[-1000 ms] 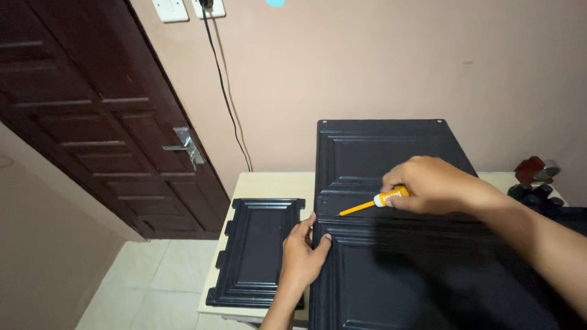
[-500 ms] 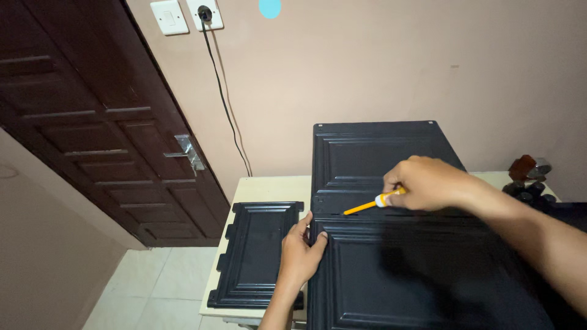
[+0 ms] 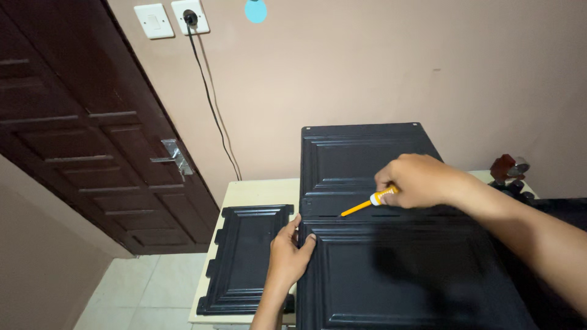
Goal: The person uses a yellow-handled screwdriver to pry apart and remove several black plastic panels from a stacked assembly on a table. The panels are separated one by one and set aside on the table surface.
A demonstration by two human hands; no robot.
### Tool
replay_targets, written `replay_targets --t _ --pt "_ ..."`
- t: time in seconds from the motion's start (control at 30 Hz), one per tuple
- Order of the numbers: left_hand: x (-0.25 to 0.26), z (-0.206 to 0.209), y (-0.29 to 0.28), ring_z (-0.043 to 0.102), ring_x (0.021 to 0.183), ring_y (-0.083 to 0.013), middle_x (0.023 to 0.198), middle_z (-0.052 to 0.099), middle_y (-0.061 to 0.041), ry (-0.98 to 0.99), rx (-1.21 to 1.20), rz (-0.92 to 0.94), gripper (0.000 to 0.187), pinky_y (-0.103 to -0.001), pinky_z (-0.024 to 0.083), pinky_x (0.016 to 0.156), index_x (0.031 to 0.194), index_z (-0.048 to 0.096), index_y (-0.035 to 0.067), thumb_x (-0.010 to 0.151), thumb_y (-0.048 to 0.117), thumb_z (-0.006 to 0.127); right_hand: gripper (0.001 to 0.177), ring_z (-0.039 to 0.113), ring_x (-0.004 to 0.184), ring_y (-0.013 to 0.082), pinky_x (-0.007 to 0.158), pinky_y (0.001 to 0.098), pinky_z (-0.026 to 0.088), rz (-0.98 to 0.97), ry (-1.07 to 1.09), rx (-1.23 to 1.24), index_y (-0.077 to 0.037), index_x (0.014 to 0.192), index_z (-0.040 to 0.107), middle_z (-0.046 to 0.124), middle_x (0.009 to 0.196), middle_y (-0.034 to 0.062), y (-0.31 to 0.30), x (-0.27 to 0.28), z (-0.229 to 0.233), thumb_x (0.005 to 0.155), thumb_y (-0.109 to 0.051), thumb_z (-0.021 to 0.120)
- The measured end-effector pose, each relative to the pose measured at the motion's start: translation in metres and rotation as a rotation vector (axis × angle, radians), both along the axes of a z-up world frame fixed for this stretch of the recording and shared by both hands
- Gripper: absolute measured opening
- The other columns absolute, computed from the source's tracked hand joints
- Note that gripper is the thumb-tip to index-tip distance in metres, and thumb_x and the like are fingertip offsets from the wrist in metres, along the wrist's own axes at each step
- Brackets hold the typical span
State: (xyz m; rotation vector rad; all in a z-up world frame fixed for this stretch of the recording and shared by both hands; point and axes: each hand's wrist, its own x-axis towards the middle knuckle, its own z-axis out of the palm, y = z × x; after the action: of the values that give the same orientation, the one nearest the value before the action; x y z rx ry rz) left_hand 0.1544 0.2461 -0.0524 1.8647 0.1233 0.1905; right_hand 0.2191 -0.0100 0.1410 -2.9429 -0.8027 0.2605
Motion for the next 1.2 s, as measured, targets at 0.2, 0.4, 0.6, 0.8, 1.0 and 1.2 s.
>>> replay_targets --t 0.2,0.4,0.6,0.8,1.0,1.2 --pt "-0.002 0.001 0.0 0.066 0.073 -0.0077 0.093 0.075 -0.007 -0.035 0.0 -0.017 0.064 -0.023 0.055 0.068 0.142 0.055 0.0 0.083 0.014 0.074 0.025 0.071 0.083 0.0248 0.069 0.0442 0.055 0.334 -0.239 -0.078 -0.019 0.101 0.076 0.07 0.087 0.0021 0.006 -0.012 0.011 0.077 -0.026 0.075" --pt "-0.003 0.006 0.002 0.059 0.067 -0.0087 0.087 0.066 -0.005 -0.003 0.057 -0.018 0.064 -0.026 0.052 0.061 0.143 0.055 0.002 0.083 0.017 0.075 0.025 0.073 0.083 0.0225 0.073 0.0425 0.055 0.108 -0.053 -0.099 -0.025 0.106 0.078 0.076 0.085 -0.0015 -0.015 -0.008 0.011 0.084 -0.037 0.074" --pt "-0.001 0.007 0.002 0.059 0.066 -0.009 0.086 0.066 -0.005 -0.003 0.093 -0.033 0.066 -0.026 0.052 0.061 0.144 0.054 0.003 0.083 0.018 0.075 0.026 0.073 0.073 0.0173 0.072 0.0373 0.055 -0.178 0.102 -0.12 -0.028 0.106 0.083 0.079 0.077 -0.0022 -0.063 0.001 0.015 0.084 -0.041 0.08" --pt "0.0 0.009 0.003 0.057 0.066 -0.0108 0.086 0.067 -0.008 0.027 0.13 -0.032 0.066 -0.027 0.051 0.061 0.144 0.055 0.004 0.084 0.019 0.075 0.02 0.072 0.068 0.0187 0.07 0.0367 0.057 -0.289 0.245 -0.072 -0.023 0.102 0.083 0.079 0.076 0.0015 -0.087 0.007 0.002 0.089 -0.038 0.078" --pt "0.001 0.003 0.005 0.062 0.068 -0.01 0.084 0.072 -0.007 0.063 0.057 -0.034 0.065 -0.025 0.053 0.064 0.144 0.054 0.001 0.084 0.017 0.074 0.024 0.069 0.084 0.0148 0.076 0.036 0.052 -0.038 -0.027 -0.203 -0.024 0.106 0.077 0.07 0.082 -0.0063 -0.085 -0.003 0.002 0.083 -0.033 0.076" --pt "0.005 -0.008 0.007 0.067 0.076 -0.0043 0.09 0.075 -0.004 -0.094 -0.014 -0.063 0.065 -0.022 0.054 0.07 0.14 0.053 -0.005 0.083 0.016 0.076 0.022 0.065 0.09 0.0141 0.086 0.0369 0.046 0.127 -0.207 -0.346 -0.029 0.107 0.075 0.065 0.085 -0.0067 -0.066 -0.013 0.009 0.087 -0.033 0.068"
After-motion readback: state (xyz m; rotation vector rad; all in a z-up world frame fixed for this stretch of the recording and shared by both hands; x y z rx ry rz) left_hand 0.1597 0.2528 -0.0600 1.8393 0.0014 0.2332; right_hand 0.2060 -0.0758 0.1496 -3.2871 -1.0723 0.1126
